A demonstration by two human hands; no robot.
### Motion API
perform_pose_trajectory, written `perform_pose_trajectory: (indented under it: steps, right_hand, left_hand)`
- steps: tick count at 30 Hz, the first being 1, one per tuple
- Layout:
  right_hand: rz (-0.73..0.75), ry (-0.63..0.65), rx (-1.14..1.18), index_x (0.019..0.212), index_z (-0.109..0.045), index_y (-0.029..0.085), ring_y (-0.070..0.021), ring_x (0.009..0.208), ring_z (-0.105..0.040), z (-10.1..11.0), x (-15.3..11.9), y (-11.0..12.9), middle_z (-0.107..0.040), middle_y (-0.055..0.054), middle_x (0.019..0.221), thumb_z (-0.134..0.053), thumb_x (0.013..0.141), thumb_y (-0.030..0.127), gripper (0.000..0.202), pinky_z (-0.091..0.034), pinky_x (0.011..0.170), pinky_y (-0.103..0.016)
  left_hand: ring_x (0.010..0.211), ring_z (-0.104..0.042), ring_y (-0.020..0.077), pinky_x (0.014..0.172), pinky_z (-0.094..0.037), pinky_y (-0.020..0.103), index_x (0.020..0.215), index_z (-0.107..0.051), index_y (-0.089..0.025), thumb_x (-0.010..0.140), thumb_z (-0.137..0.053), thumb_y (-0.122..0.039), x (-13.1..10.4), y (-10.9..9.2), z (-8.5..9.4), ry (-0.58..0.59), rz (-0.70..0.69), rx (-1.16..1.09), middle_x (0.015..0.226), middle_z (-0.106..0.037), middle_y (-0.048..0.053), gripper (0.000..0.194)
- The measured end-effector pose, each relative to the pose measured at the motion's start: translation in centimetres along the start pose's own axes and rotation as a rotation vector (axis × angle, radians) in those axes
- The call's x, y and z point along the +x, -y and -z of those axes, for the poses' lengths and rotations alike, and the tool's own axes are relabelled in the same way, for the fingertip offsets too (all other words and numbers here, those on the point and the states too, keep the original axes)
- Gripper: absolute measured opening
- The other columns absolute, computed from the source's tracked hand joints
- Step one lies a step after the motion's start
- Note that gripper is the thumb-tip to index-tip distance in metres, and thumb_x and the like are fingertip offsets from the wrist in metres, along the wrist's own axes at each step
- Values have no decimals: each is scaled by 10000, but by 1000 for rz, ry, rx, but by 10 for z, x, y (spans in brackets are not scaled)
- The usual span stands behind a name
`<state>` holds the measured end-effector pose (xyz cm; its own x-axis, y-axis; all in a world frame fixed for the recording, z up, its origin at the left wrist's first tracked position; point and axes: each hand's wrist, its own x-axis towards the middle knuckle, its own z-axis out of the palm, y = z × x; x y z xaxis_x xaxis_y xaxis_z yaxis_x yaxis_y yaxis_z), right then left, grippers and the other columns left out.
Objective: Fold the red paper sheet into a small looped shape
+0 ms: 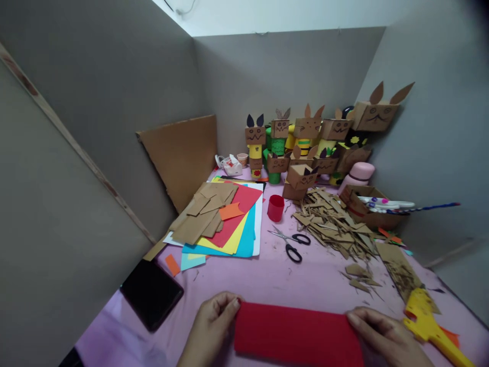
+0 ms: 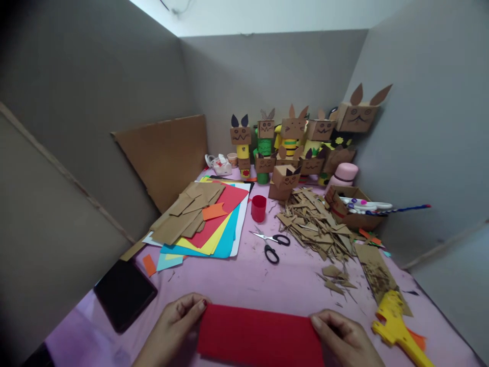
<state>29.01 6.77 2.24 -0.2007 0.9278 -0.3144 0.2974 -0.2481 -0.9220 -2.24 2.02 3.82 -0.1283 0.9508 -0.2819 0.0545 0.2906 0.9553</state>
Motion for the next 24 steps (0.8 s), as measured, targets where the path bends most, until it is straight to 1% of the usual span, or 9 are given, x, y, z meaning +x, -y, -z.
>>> perform_pose_trajectory:
  steps: [4,6,9,12,14,18,20,22,24]
  right_hand:
    - [117,-171,-211,635,-578,211,-182,603,-566,-20,17,0,-617,-9,612,-484,795,524,364,-440,547,-252]
    - [184,-260,-401,676,-577,216,-201,641,-596,-30,25,-5,-649,-24,667,-421,840,467,338,-437,596,-280]
    - [250,-374,-667,745,-572,220,-233,708,-630,-42,33,-14,-672,-52,751,-347,885,374,307,-431,658,-328]
    - [283,-397,-786,774,-549,222,-231,729,-638,-46,35,-19,-662,-51,768,-318,913,312,284,-432,660,-334]
    - [291,-389,-832,780,-542,218,-225,722,-640,-47,35,-20,-656,-48,763,-322,920,293,271,-438,654,-331]
    - [315,-385,-889,797,-541,212,-213,713,-647,-45,36,-21,-654,-47,764,-324,925,264,257,-453,637,-314]
    - [330,-381,-897,798,-540,215,-203,705,-649,-45,36,-22,-655,-41,764,-329,925,263,251,-461,625,-302]
    - [340,-404,-909,795,-537,216,-202,706,-646,-46,36,-24,-651,-39,763,-341,922,263,238,-469,623,-300]
    - [349,-450,-926,776,-530,213,-205,693,-640,-46,37,-25,-643,-37,746,-357,917,263,228,-475,613,-306]
  left_hand:
    - [665,-597,169,619,-458,253,763,-570,-196,883,-384,-345,13,10,-6,-176,-258,542,704,-637,8,266]
    - [718,-628,196,693,-482,301,786,-578,-203,889,-339,-273,21,18,-7,-254,-388,829,751,-668,38,269]
    - [724,-625,233,707,-483,372,778,-607,-190,873,-356,-228,29,28,-7,-303,-460,1017,766,-675,68,271]
    - [928,-616,246,777,-473,386,1024,-596,-164,879,-362,-175,29,28,-15,-356,-631,1181,1060,-665,117,275]
    - [1100,-551,232,871,-434,382,1214,-496,-165,886,-372,-168,27,25,-29,-290,-861,1295,1240,-595,118,351]
    - [1170,-490,218,942,-352,353,1279,-453,-198,902,-403,-386,26,29,-61,148,-1301,1385,1266,-597,28,425]
    - [1132,-508,190,935,-326,315,1263,-470,-222,919,-402,-340,29,37,-70,203,-1382,1420,1262,-601,-26,369]
    - [1116,-510,177,922,-306,298,1257,-478,-230,929,-400,-292,33,43,-70,174,-1405,1457,1261,-601,-41,342]
    - [1099,-512,177,902,-299,296,1240,-499,-244,932,-385,-343,34,44,-65,138,-1425,1466,1235,-620,-45,343]
